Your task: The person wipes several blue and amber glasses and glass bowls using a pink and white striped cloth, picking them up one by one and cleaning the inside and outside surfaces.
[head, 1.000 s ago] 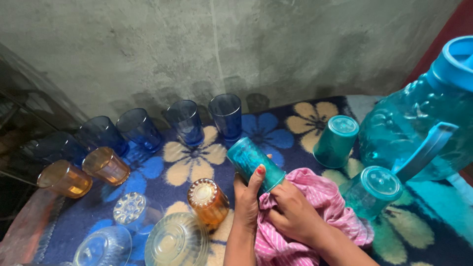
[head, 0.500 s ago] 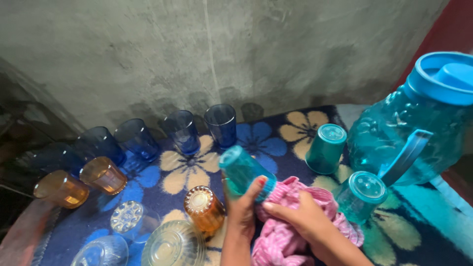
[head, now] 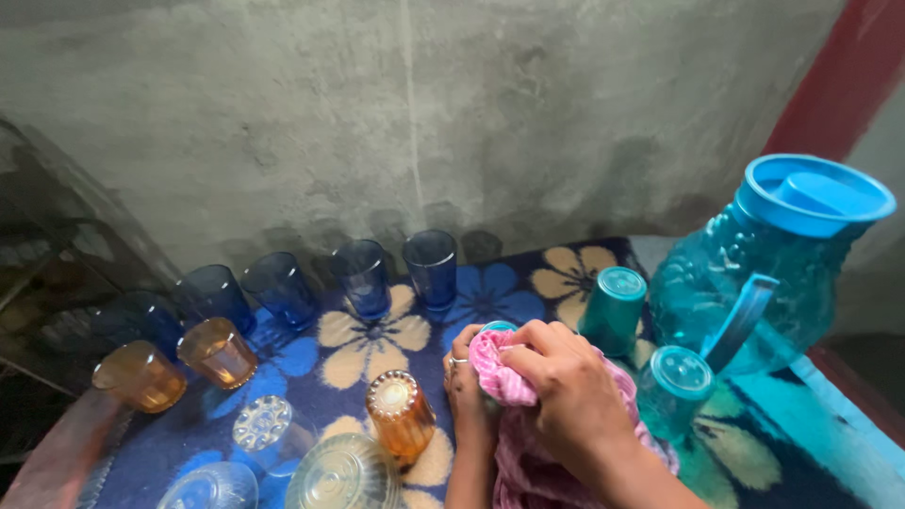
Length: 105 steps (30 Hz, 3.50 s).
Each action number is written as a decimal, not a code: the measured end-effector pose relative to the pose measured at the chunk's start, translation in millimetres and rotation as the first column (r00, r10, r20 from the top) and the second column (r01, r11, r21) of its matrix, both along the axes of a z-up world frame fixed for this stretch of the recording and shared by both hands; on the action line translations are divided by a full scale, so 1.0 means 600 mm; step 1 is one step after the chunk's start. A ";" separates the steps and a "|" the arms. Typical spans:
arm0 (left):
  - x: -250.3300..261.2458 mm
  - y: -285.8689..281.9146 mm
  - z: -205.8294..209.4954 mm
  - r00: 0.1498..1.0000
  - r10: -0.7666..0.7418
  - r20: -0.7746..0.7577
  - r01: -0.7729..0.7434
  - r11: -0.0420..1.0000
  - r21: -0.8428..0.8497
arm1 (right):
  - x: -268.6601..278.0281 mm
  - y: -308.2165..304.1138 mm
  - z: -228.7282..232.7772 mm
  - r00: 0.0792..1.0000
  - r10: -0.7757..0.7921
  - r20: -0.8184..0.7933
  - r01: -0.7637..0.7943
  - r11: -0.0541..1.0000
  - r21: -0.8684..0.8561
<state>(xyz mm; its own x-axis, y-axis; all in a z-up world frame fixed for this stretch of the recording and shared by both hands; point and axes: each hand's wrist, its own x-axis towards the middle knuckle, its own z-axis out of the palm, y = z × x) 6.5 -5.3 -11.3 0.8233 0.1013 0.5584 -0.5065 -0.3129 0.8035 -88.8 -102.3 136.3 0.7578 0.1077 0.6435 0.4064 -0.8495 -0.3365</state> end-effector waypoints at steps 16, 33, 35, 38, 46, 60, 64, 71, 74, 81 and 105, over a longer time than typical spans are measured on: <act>-0.008 0.006 0.021 0.998 0.018 -0.062 -0.017 1.000 0.024 | 0.023 -0.021 -0.026 0.868 -0.461 -0.186 0.424 0.882 -0.206; -0.004 -0.003 0.238 0.612 -0.787 -0.073 0.171 0.223 -0.960 | 0.019 -0.024 0.138 0.995 0.054 -0.087 -0.054 0.999 0.001; -0.001 -0.013 0.268 0.573 -0.819 -0.027 0.207 0.176 -0.962 | 0.034 -0.022 0.172 0.939 -0.012 -0.343 0.047 0.994 0.095; 0.022 -0.021 0.283 0.532 -0.830 -0.170 0.122 0.274 -0.954 | 0.068 -0.028 0.204 0.892 -0.173 -0.417 0.169 0.985 -0.048; 0.147 -0.080 0.122 0.752 -0.262 -0.605 -0.084 0.872 -0.483 | 0.218 -0.047 0.165 0.831 -0.344 -0.437 0.191 0.915 -0.356; 0.203 -0.101 0.059 0.870 -0.029 -0.493 0.027 1.000 -0.012 | 0.338 -0.075 0.078 0.703 -0.429 -0.567 0.164 0.874 -0.458; 0.193 -0.103 0.081 0.859 -0.092 -0.504 0.093 0.995 -0.024 | 0.351 -0.082 0.063 0.656 -0.461 -0.598 0.172 0.862 -0.477; 0.180 -0.103 0.098 0.817 -0.128 -0.563 0.103 0.992 -0.076 | 0.358 -0.090 0.063 0.713 -0.417 -0.564 0.107 0.859 -0.500; 0.193 -0.108 0.070 0.829 -0.041 -0.557 0.051 0.999 0.002 | 0.349 -0.111 0.107 0.684 -0.433 -0.587 0.078 0.843 -0.532; 0.213 -0.122 0.014 0.860 0.089 -0.502 -0.117 0.993 -0.024 | 0.282 -0.148 0.148 0.530 -0.644 -0.552 -0.119 0.588 -0.800; 0.000 0.074 0.247 0.952 0.270 -0.141 -0.252 0.958 0.134 | -0.005 -0.055 0.088 0.996 -0.057 -0.070 0.070 0.978 0.196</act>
<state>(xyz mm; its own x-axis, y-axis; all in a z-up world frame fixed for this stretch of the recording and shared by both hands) 6.3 38.9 136.7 0.8544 0.2685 0.4449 -0.2654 -0.5105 0.8178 -91.7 -135.5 189.3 0.7988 -0.0669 0.5978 0.3265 -0.7865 -0.5243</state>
